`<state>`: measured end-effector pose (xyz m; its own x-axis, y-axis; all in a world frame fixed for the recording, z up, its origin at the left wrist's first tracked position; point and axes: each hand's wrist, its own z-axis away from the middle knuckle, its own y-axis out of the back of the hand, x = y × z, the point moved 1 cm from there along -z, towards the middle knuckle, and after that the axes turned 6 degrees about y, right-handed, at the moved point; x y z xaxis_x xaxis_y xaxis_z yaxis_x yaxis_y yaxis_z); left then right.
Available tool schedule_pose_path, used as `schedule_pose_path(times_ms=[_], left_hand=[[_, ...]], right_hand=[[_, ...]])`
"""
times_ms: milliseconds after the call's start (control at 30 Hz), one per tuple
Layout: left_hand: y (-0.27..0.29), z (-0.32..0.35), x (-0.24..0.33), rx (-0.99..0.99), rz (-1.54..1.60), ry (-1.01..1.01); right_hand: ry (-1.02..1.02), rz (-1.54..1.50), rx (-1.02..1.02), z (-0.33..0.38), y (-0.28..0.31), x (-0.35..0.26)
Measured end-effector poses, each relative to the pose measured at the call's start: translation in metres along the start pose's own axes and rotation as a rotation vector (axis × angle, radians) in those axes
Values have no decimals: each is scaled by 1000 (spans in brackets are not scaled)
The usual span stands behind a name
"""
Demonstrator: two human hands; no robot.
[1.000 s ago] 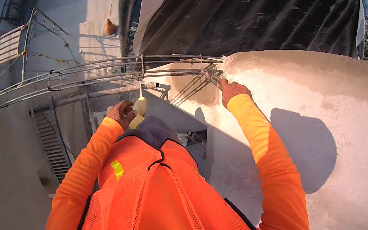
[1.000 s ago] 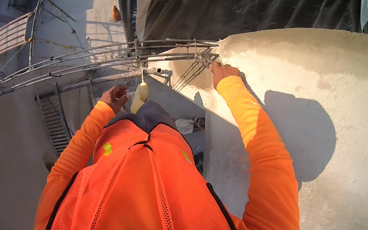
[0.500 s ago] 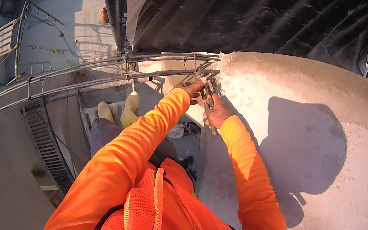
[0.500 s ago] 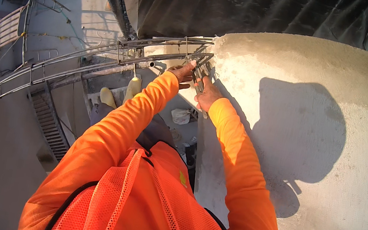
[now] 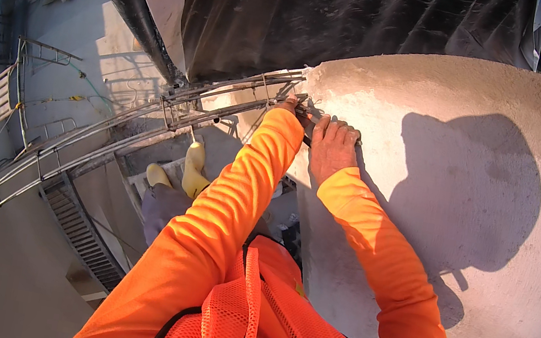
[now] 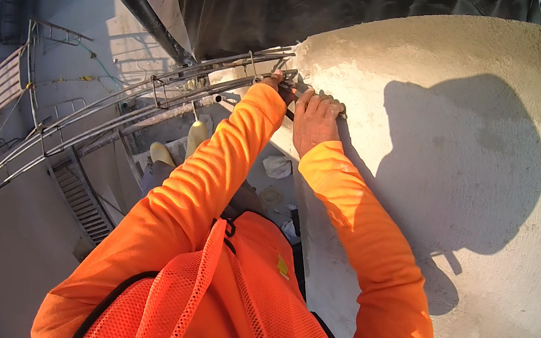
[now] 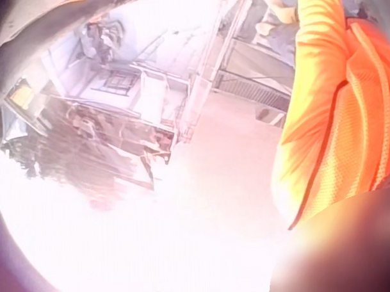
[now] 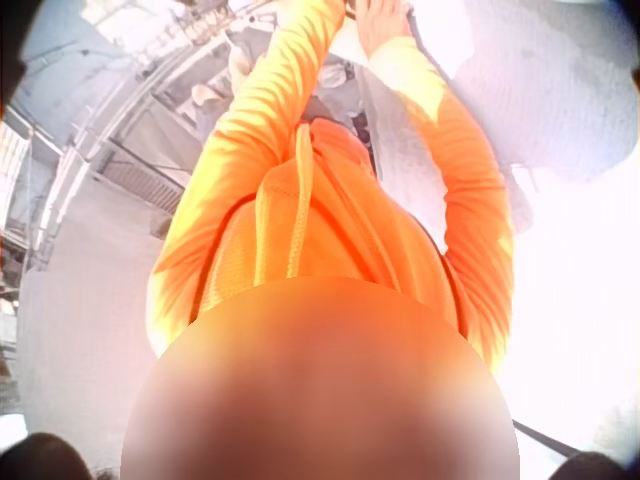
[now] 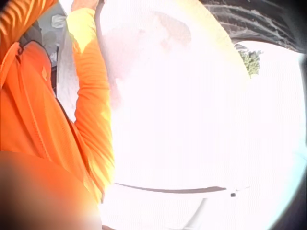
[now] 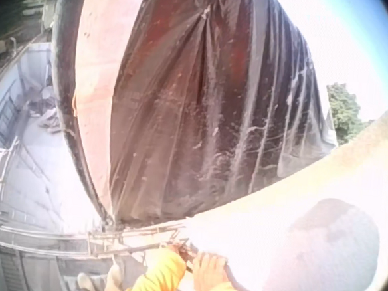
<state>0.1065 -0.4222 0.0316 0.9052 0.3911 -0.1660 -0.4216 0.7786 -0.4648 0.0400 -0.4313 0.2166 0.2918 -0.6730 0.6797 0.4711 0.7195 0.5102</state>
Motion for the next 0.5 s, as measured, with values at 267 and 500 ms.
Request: schedule_pose_path(times_ms=[267,500], left_hand=[[53,13,-39,-377,137,-46],[31,-7,-23,-381,162,-77]], right_hand=[[88,-1306,-633,-29,-25,38],[55,-591,29,2,0,15]])
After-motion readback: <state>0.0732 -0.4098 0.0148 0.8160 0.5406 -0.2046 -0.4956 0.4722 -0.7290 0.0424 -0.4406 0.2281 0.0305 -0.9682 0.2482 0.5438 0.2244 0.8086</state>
